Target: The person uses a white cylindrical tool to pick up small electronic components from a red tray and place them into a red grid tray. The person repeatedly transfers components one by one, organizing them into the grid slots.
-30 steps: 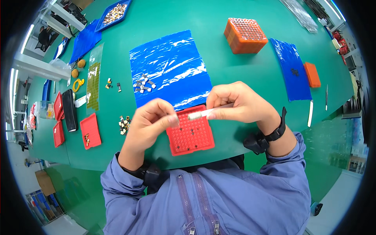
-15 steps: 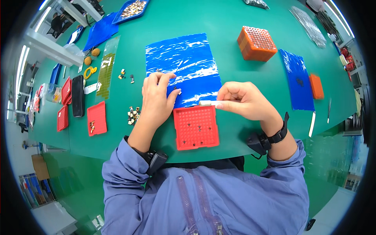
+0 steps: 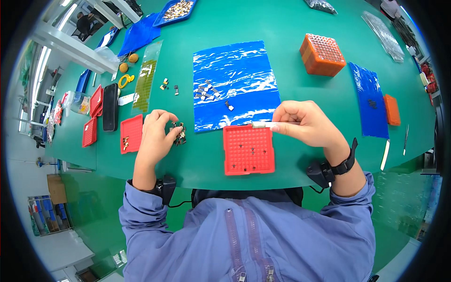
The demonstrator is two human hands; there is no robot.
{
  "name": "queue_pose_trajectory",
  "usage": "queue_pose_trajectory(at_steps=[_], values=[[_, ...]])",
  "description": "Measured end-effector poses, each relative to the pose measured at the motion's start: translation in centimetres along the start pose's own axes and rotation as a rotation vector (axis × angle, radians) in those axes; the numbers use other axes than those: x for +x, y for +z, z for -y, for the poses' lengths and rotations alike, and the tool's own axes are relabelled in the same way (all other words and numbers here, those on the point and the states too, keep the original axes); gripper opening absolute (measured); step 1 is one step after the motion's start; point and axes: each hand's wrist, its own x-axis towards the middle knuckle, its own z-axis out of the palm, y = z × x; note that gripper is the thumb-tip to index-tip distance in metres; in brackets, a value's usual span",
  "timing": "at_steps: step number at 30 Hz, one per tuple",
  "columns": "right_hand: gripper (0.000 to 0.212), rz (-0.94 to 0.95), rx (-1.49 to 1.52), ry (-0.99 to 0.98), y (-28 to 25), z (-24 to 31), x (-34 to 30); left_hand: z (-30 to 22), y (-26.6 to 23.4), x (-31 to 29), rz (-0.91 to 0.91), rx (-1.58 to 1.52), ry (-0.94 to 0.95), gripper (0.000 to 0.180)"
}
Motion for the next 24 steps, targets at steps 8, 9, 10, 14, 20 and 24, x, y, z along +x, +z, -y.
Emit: queue_pose_trajectory(at_steps=[8, 9, 10, 14, 20, 24], values=[[0.017, 0.009, -0.014, 0.009, -0.1, -0.2, 0.1, 0.2, 1.0, 1.1, 0.038, -0.060, -0.025, 0.014], [0.017, 0.010, -0.016, 0.008, -0.1, -0.2, 0.1, 0.1, 1.0, 1.1, 0.037, -0.043, -0.016, 0.013], [0.017, 0.012, -0.018, 0.006, -0.1, -0.2, 0.1, 0.0, 1.0, 1.1, 0.030, -0.034, 0.006, 0.012], [0.017, 0.012, -0.035, 0.006, -0.1, 0.3, 0.1, -0.7, 0.8, 1.0, -0.021, -0.190, -0.074, 0.011], [0.018, 0.030, -0.052, 0.004, -0.1, 0.3, 0.0, -1.0, 0.2, 0.5, -0.051, -0.168, -0.075, 0.007], [0.018, 0.050, -0.073, 0.012, -0.2, 0.9, -0.1, -1.1, -0.1, 0.1, -0.074, -0.279, -0.078, 0.008]])
